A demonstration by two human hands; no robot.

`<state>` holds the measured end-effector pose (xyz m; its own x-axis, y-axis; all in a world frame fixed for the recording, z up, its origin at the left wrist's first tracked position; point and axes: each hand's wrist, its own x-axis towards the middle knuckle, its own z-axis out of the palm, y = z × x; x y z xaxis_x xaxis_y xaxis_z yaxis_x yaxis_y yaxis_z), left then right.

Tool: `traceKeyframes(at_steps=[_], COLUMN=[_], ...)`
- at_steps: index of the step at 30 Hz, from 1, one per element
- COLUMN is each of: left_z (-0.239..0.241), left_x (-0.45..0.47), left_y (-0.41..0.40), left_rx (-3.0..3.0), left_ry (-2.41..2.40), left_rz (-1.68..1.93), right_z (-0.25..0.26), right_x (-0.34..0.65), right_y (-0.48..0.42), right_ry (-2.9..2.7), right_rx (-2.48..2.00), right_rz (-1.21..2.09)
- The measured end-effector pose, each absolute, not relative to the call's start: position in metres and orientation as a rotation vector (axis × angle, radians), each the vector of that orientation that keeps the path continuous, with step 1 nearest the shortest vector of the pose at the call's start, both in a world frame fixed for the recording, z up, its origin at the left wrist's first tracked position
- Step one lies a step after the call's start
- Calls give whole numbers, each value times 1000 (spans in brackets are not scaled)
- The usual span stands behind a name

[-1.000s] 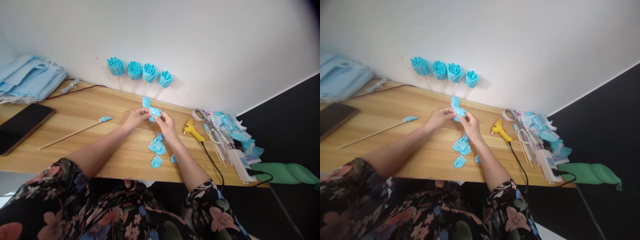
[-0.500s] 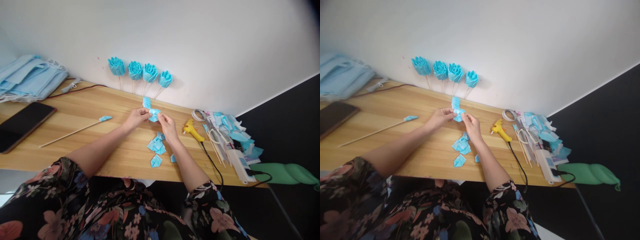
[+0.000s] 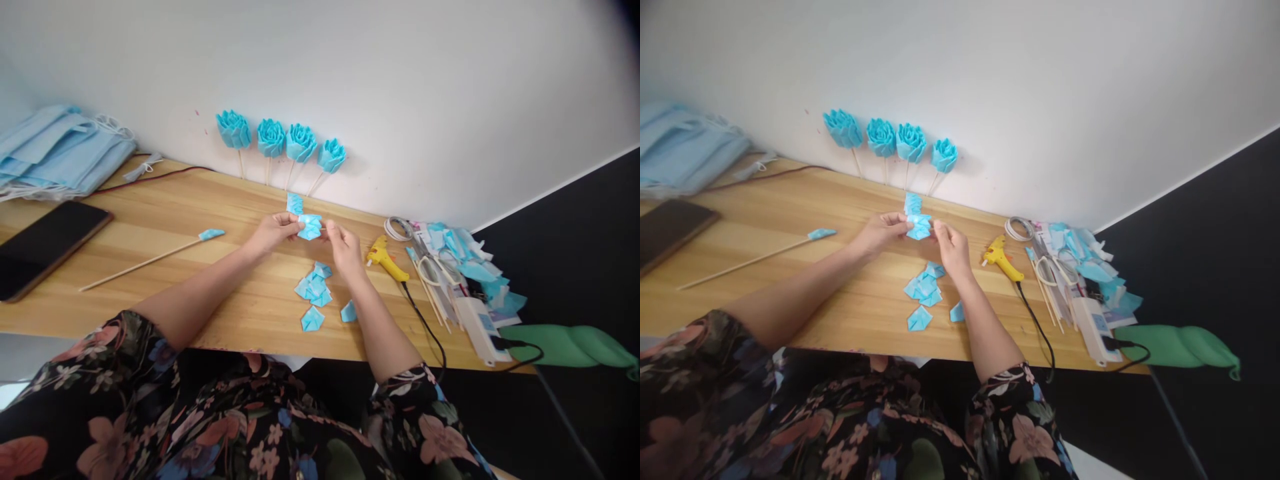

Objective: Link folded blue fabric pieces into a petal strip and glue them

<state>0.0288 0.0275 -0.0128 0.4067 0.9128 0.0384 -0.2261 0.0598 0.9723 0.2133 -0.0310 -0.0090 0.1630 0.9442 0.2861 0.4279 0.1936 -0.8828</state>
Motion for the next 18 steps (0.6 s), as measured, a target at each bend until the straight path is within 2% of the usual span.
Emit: traceKeyframes(at_steps=[6, 9, 13, 18], left_z=[-16, -17, -15, -11], left_x=[29, 30, 29, 26], left_y=[31, 30, 29, 29], left_rx=[1073, 1042, 1144, 1299], left_ry=[700, 677, 711, 787], left_rz=[992, 927, 870, 1073], right_z=[-2, -4, -9, -12], right_x=[222, 218, 216, 214], right_y=[-32, -32, -30, -30], right_ry=[-1764, -1906, -1771, -1428], right_rx=[-1328, -1230, -1281, -1412], right_rz=[63, -22, 102, 556])
